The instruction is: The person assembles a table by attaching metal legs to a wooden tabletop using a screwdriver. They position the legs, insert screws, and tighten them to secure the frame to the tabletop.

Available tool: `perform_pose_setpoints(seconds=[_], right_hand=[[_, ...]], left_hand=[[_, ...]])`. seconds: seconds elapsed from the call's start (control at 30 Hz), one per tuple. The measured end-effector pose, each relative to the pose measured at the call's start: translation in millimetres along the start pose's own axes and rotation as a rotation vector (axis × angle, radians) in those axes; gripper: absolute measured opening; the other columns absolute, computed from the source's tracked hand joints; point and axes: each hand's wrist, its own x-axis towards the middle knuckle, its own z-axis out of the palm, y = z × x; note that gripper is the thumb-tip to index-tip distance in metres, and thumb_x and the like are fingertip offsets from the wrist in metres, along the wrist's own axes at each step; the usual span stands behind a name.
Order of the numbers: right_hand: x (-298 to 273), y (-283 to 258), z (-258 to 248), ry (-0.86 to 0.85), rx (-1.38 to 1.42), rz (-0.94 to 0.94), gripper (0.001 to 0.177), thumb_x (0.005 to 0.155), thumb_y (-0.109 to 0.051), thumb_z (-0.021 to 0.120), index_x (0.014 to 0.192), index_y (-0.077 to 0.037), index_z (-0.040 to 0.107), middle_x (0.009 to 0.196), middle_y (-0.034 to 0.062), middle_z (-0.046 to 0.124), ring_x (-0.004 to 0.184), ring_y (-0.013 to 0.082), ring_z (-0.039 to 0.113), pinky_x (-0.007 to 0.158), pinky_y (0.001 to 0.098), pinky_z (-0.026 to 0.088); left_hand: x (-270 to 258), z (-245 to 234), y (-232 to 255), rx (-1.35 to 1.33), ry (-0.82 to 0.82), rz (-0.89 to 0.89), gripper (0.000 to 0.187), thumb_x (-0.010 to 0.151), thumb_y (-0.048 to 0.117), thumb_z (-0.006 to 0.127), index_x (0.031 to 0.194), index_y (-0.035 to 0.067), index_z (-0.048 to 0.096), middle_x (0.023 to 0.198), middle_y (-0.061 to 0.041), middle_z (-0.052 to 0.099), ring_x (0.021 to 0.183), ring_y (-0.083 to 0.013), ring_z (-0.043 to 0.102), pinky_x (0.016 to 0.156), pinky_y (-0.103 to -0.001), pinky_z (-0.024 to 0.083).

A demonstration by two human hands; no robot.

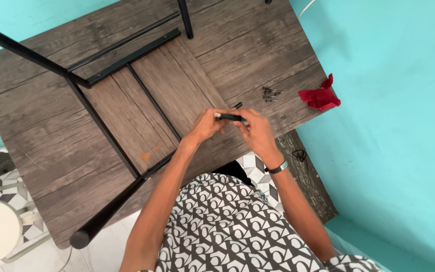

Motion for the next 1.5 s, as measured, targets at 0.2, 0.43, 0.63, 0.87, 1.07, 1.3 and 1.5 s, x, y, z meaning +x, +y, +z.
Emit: perform_pose_setpoints(seconds=[0.2, 0.43, 0.63, 0.87, 1.07, 1.3, 1.5], right_hand=[[1.7, 14.8, 7.3, 0.012, -0.004, -0.037, 0.041, 0.087, 0.009, 0.059, 0.124, -0.007, 0.065, 0.129, 0.0171, 0.063, 0.098, 0.0266, 0.07, 0.076, 0.0324, 0.059], [-17.2, 29.2, 35.0, 0.186, 0.364, 0.22, 0.03, 0.103, -0.009, 0.056, 0.131, 0.0, 0.055, 0.117, 0.0137, 0.068, 0.1, 0.0185, 0.069, 0.08, 0.0324, 0.061], [-21.8, 14.6, 23.9, 0.163, 0.063, 0.085, 0.027, 0.099, -0.007, 0.065, 0.126, -0.004, 0.063, 0.111, 0.0133, 0.071, 0.094, 0.0281, 0.07, 0.076, 0.036, 0.057], [-6.9, 12.4, 11.6, 0.128, -0.274, -0.106, 0.033, 0.085, 0.006, 0.064, 0.11, -0.014, 0.075, 0.138, 0.0108, 0.065, 0.117, 0.0339, 0.061, 0.09, 0.0431, 0.053], [-2.6, 22.4, 29.6, 0.188, -0.043, -0.248, 0.055, 0.088, 0.012, 0.052, 0.142, -0.003, 0.053, 0.158, 0.0322, 0.034, 0.131, 0.0403, 0.052, 0.098, 0.0429, 0.052], [-15.1, 30.5, 60.3, 0.31, 0.374, 0.141, 0.069, 0.098, -0.015, 0.07, 0.153, 0.001, 0.031, 0.128, 0.0176, 0.06, 0.104, 0.02, 0.066, 0.088, 0.0324, 0.055], [-8.7, 27.7, 43.2, 0.207, 0.335, 0.098, 0.057, 0.095, -0.014, 0.073, 0.141, 0.002, 0.044, 0.125, 0.0176, 0.065, 0.099, 0.0204, 0.071, 0.082, 0.0318, 0.057]], left_hand=[[6.4, 4.2, -5.2, 0.231, 0.023, 0.062, 0.019, 0.095, 0.012, 0.067, 0.111, 0.012, 0.076, 0.072, -0.012, 0.074, 0.061, -0.0204, 0.07, 0.062, -0.039, 0.052], [14.0, 3.7, -9.8, 0.276, 0.103, 0.199, 0.02, 0.084, 0.018, 0.08, 0.101, 0.01, 0.076, 0.071, -0.014, 0.071, 0.063, -0.0291, 0.067, 0.062, -0.042, 0.05], [11.4, 4.0, -11.3, 0.247, 0.138, 0.183, 0.021, 0.079, 0.019, 0.084, 0.092, 0.007, 0.072, 0.069, -0.014, 0.068, 0.061, -0.0306, 0.063, 0.059, -0.042, 0.047], [8.8, -1.4, -13.8, 0.33, 0.023, 0.103, 0.019, 0.088, 0.011, 0.073, 0.106, 0.013, 0.076, 0.068, -0.014, 0.071, 0.061, -0.0259, 0.069, 0.063, -0.041, 0.052], [12.4, 1.5, -24.0, 0.343, 0.055, 0.193, 0.022, 0.085, 0.008, 0.072, 0.105, 0.013, 0.078, 0.087, -0.012, 0.077, 0.076, -0.0312, 0.074, 0.068, -0.044, 0.056], [17.5, -0.7, -29.5, 0.403, 0.126, 0.243, 0.019, 0.082, 0.014, 0.076, 0.101, 0.015, 0.08, 0.088, -0.013, 0.077, 0.081, -0.0343, 0.073, 0.073, -0.046, 0.056], [17.5, -0.2, -29.0, 0.404, 0.121, 0.173, 0.019, 0.081, 0.018, 0.077, 0.099, 0.015, 0.081, 0.084, -0.014, 0.077, 0.078, -0.035, 0.072, 0.072, -0.046, 0.055]])
